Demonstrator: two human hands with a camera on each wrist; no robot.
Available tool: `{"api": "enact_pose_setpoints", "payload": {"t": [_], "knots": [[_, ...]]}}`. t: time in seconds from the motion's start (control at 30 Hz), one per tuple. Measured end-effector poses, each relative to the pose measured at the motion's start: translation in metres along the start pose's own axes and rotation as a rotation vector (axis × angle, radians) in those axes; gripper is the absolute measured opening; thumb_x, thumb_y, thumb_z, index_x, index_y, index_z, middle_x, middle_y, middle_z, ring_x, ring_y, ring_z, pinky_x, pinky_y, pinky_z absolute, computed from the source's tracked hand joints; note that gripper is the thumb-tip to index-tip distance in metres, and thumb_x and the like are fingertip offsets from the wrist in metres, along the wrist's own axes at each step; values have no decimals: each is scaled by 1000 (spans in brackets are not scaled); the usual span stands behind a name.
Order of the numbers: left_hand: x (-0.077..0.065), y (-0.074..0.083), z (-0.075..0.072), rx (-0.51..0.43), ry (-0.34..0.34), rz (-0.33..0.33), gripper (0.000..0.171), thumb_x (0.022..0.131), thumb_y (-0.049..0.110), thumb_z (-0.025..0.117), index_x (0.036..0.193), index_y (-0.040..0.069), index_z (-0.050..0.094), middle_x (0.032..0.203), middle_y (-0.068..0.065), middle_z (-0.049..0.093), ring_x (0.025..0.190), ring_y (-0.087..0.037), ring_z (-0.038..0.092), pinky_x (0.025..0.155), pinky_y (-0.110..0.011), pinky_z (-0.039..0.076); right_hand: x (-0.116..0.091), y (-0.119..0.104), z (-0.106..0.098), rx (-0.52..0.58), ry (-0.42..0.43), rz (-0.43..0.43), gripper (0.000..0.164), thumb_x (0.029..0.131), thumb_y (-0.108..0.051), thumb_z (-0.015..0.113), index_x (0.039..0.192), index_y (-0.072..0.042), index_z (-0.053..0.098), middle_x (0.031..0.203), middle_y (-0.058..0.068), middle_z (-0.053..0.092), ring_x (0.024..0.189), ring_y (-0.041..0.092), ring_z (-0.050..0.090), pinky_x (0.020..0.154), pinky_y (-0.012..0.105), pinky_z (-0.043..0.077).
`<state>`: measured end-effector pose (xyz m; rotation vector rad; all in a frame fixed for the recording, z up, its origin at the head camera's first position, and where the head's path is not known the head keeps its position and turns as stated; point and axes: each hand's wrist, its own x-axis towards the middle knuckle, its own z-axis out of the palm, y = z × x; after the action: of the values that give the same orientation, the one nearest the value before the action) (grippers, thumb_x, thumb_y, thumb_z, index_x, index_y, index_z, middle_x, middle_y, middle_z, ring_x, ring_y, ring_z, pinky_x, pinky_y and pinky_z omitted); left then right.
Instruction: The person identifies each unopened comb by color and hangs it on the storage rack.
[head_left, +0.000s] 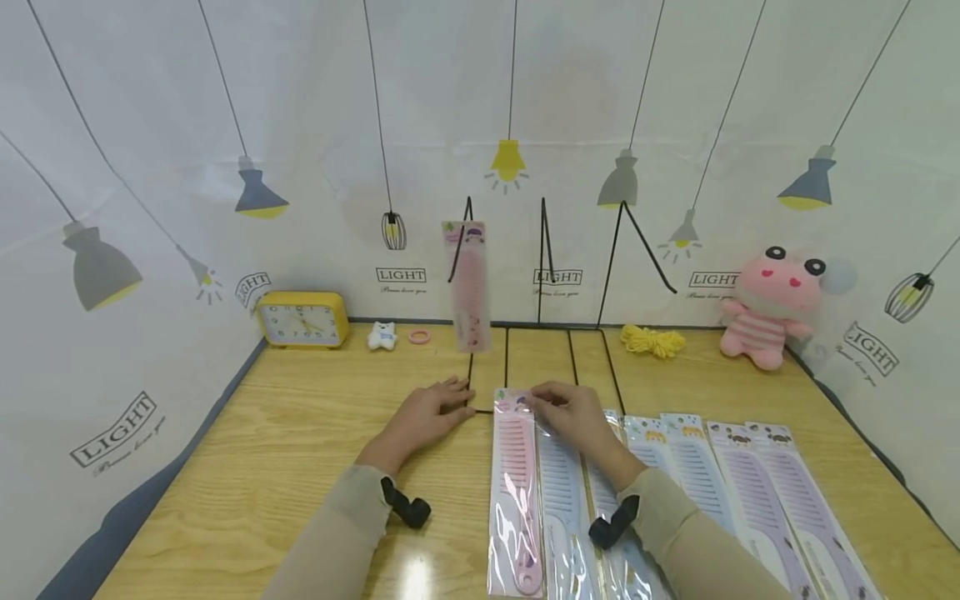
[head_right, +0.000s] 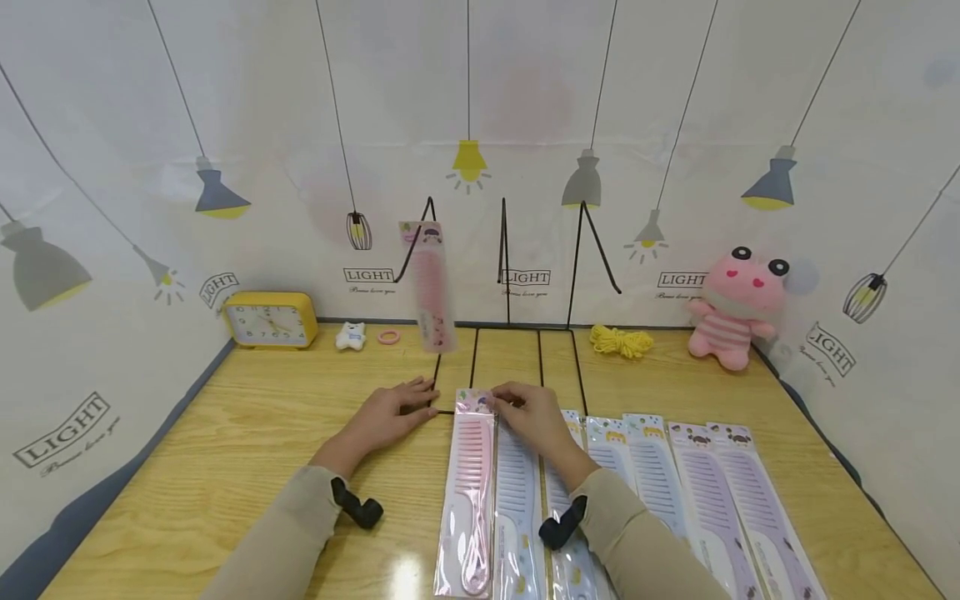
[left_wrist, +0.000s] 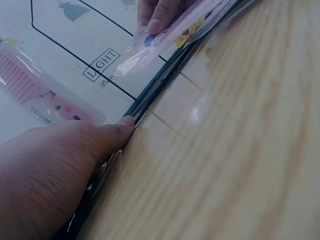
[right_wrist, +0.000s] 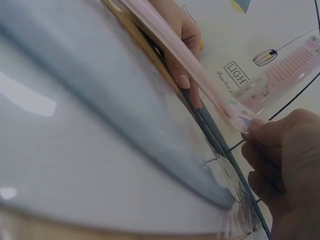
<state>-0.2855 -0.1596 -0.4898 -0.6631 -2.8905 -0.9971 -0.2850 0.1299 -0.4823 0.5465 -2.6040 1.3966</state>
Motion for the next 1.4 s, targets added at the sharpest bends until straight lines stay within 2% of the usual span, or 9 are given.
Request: {"api": "enact_pose_setpoints", "payload": {"t": [0.1, 0.2, 0.37, 0.6, 1.0, 1.2, 1.4], "knots": [[0, 1, 0, -6, -1, -4, 43, 100, 42, 62, 138, 22, 63, 153, 1, 47, 147, -20, 34, 122, -46, 24, 0, -2, 0, 77, 7, 79, 16, 94, -28, 74, 105, -17, 78, 101, -3, 76, 89, 14, 69, 74, 27, 58], [-1, 1, -1, -1, -3, -3, 44, 100, 42, 61, 139, 21, 63, 153, 1, 47, 147, -20, 34, 122, -46, 23, 0, -5, 0, 161, 15, 159, 18, 94, -26, 74, 105, -13, 76, 101, 2, 76, 85, 16, 71, 68, 26, 59], [-1, 2, -1, 4, -1, 4, 44, 100, 43, 61, 138, 21, 63, 153, 1, 47, 147, -19, 34, 122, -45, 24, 2, -8, 0, 274, 31, 234, 17, 93, -18, 74, 105, -7, 74, 101, 8, 75, 85, 20, 72, 72, 28, 61], [1, 1, -1, 11, -1, 14, 44, 100, 43, 61, 138, 21, 64, 152, 1, 47, 146, -19, 35, 122, -45, 25, 3, -10, -2, 355, 44, 317, 19, 90, -23, 78, 102, -8, 78, 102, 6, 74, 86, 20, 71, 74, 31, 62], [1, -1, 0, 2, 6, 21, 43, 100, 42, 62, 138, 21, 64, 152, 2, 47, 146, -19, 35, 121, -46, 25, 3, -12, -4, 358, 46, 323, 25, 88, -26, 81, 105, -9, 77, 103, 6, 74, 87, 20, 70, 75, 30, 61], [1, -1, 0, -5, 6, 15, 43, 100, 41, 62, 138, 21, 64, 153, 2, 47, 146, -19, 34, 122, -46, 24, 2, -14, -4, 306, 39, 323, 31, 86, -35, 81, 107, -13, 77, 103, 2, 75, 89, 18, 68, 76, 29, 58], [0, -1, 0, -9, 6, 20, 43, 100, 41, 62, 138, 21, 64, 153, 1, 47, 147, -20, 34, 122, -46, 24, 0, -16, -4, 283, 38, 307, 29, 88, -36, 79, 107, -14, 77, 102, 0, 75, 90, 17, 67, 76, 30, 57]]}}
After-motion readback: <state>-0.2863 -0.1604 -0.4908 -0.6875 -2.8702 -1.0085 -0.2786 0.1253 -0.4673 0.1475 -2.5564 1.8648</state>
